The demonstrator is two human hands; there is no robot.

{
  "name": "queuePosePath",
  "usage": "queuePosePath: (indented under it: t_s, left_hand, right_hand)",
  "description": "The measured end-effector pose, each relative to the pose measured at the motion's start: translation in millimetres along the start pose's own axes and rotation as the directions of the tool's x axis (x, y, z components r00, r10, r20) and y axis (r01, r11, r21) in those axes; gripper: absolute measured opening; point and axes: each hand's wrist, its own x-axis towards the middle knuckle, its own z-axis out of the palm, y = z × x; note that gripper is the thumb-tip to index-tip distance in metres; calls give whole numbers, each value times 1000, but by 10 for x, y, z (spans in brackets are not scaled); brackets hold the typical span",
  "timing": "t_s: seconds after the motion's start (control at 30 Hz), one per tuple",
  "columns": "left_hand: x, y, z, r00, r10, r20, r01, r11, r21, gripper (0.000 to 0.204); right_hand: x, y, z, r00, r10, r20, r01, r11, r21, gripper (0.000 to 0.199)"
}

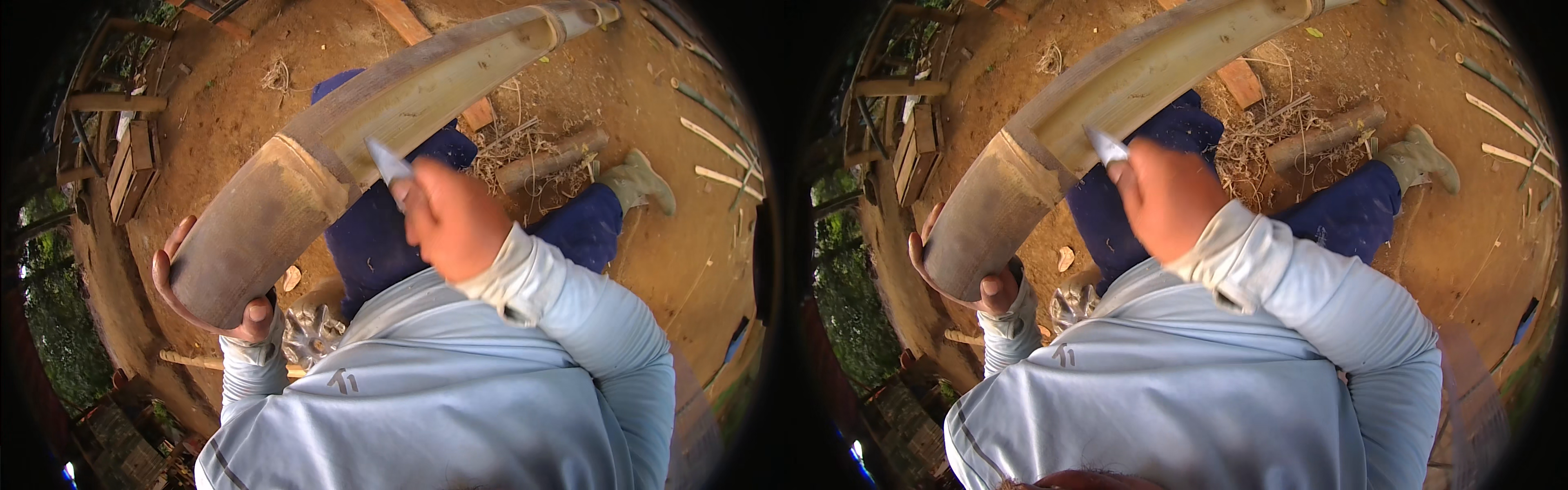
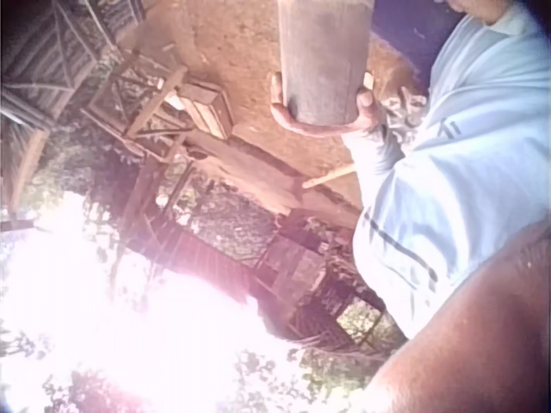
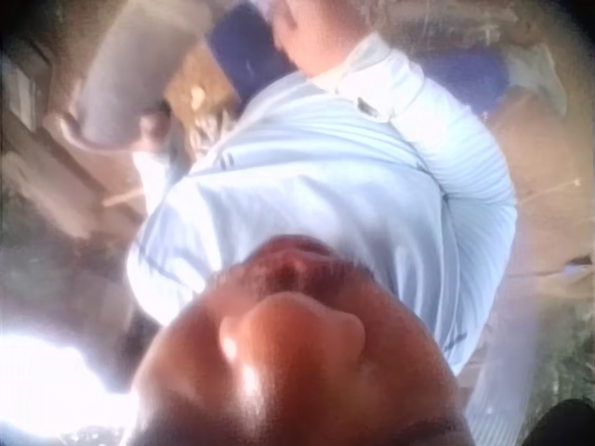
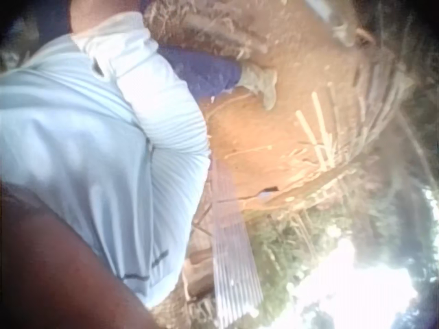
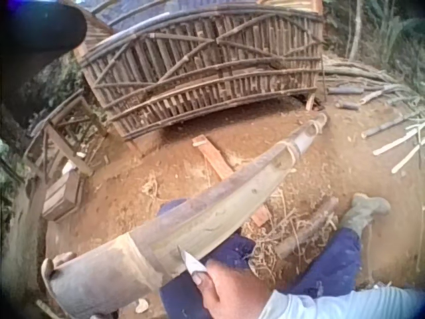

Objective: The person carves a long bamboo tube using a knife, repeatedly scraping and smoothing the interior surface. The person rotates the bamboo and adjusts grip to access different sections while seated on the ground.

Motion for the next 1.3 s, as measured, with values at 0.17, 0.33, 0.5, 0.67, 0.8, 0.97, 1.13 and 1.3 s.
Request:
queuePosePath:
  t_s: [0.17, 0.33, 0.5, 0.67, 0.8, 0.97, 1.13, 1.3]
  left_hand:
    - [-30, 52, -22, 1000, -26, -5, 26, 999, 21, 120]
    - [-44, 68, -41, 1000, -29, -9, 29, 999, 26, 121]
    - [-15, -21, -6, 1000, -2, -2, 2, 1000, 19, 121]
    - [22, -2, 9, 1000, -18, 3, 18, 1000, 15, 121]
    - [-23, -35, -6, 1000, -2, -3, 2, 1000, 22, 122]
    - [-43, -49, -41, 1000, 12, -1, -12, 1000, -4, 122]
    - [-25, -9, -27, 1000, -6, 9, 6, 1000, -1, 121]
    - [-18, -31, 6, 1000, 0, -11, 0, 1000, -31, 121]
  right_hand:
    - [163, -39, -182, 983, 184, 2, -183, 977, 105, 24]
    - [26, -35, -138, 992, 102, 74, -107, 992, 66, 28]
    - [15, -70, -14, 996, 14, 94, -17, 999, 27, 24]
    - [156, 36, -107, 986, 169, -8, -167, 979, 117, 27]
    - [73, -43, -134, 990, 111, 90, -119, 989, 87, 27]
    - [-52, -100, 25, 988, 46, 147, -55, 997, 58, 26]
    - [169, -117, -170, 955, 294, 42, -293, 913, 284, 27]
    - [91, -46, -74, 988, 107, 109, -119, 987, 107, 25]
